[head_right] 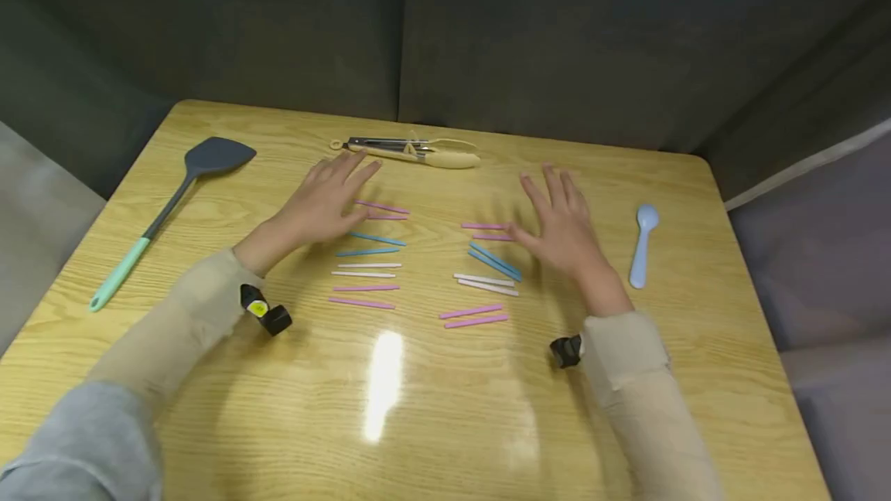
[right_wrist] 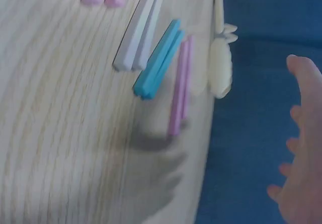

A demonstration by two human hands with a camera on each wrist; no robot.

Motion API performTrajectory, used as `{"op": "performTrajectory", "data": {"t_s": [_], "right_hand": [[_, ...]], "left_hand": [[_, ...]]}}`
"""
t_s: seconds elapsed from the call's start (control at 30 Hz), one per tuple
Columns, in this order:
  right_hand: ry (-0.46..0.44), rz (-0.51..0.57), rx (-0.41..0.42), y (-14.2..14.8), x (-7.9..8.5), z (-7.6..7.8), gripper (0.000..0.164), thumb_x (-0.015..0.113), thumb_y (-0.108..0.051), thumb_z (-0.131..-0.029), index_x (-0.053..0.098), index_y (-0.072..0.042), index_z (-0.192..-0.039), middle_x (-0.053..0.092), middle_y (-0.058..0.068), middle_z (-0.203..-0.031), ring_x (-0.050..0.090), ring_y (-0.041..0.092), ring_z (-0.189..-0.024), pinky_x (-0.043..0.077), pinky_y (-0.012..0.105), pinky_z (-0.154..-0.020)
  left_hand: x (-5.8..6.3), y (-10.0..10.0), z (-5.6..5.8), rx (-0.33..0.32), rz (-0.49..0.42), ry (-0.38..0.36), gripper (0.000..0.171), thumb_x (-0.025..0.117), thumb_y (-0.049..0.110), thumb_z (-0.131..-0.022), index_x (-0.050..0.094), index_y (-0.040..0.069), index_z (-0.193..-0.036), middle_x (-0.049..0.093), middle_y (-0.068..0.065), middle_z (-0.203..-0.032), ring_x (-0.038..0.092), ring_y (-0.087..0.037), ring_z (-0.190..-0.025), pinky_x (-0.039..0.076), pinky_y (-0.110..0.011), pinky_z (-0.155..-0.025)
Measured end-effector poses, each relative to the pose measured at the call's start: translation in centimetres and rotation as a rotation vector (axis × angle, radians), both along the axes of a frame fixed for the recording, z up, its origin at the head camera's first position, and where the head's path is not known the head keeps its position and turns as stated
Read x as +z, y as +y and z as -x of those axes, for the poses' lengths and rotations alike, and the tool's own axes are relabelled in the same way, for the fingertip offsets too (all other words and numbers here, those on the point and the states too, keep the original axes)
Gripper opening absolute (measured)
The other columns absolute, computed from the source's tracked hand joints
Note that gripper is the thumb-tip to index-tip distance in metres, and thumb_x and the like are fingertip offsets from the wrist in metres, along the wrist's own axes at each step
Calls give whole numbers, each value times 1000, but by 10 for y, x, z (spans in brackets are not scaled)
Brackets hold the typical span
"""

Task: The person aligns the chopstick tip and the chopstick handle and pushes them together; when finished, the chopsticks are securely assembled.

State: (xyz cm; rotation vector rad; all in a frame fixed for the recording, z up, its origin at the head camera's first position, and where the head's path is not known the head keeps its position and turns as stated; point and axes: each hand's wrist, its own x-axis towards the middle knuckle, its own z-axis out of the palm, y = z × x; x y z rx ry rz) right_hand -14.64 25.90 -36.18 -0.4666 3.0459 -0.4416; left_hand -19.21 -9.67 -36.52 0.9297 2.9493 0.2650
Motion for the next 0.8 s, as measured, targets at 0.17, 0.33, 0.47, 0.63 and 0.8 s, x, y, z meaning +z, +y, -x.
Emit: {"op": "performTrajectory", "data": {"t_s": [0.17, 0.33, 0.47, 0.63, 0.8], "right_hand": [[-86, 109, 17, 3, -12, 18, 54, 56, -24, -88, 37, -7, -135, 32, 22, -136, 26, 43, -124, 23, 59, -96], [-222, 153, 9, -1, -21, 30, 36, 54, -12, -89, 51, 0, -122, 47, 22, -117, 39, 38, -110, 36, 53, -87], [-224, 143, 44, -9, -28, 34, 31, 55, -8, -88, 55, 2, -117, 51, 23, -112, 43, 37, -105, 37, 51, -86], [-201, 141, 91, -20, -38, 38, 27, 53, -3, -88, 58, 2, -113, 53, 21, -108, 46, 36, -103, 39, 48, -85], [-220, 129, 95, -25, -44, 41, 24, 54, -6, -87, 61, -1, -110, 55, 17, -105, 49, 31, -97, 41, 45, -82]], "left_hand": [[-10, 5, 15, 29, -78, -73, 54, 49, 30, -92, 30, 13, -140, 39, -15, -135, 38, -34, -122, 28, -49, -99], [-25, 12, 31, -29, -76, -166, 38, 49, 22, -92, 49, 8, -127, 52, -14, -124, 46, -31, -114, 34, -46, -96], [-35, 18, 38, -112, -58, -187, 31, 49, 22, -93, 58, 6, -118, 57, -12, -115, 50, -30, -107, 38, -45, -92], [-41, 24, 41, -168, -40, -143, 22, 52, 18, -91, 63, 7, -106, 60, -9, -100, 55, -26, -94, 44, -40, -81], [-47, 28, 40, -211, 35, -69, 18, 52, 14, -91, 65, 6, -100, 60, -8, -94, 56, -23, -88, 47, -35, -76]]}}
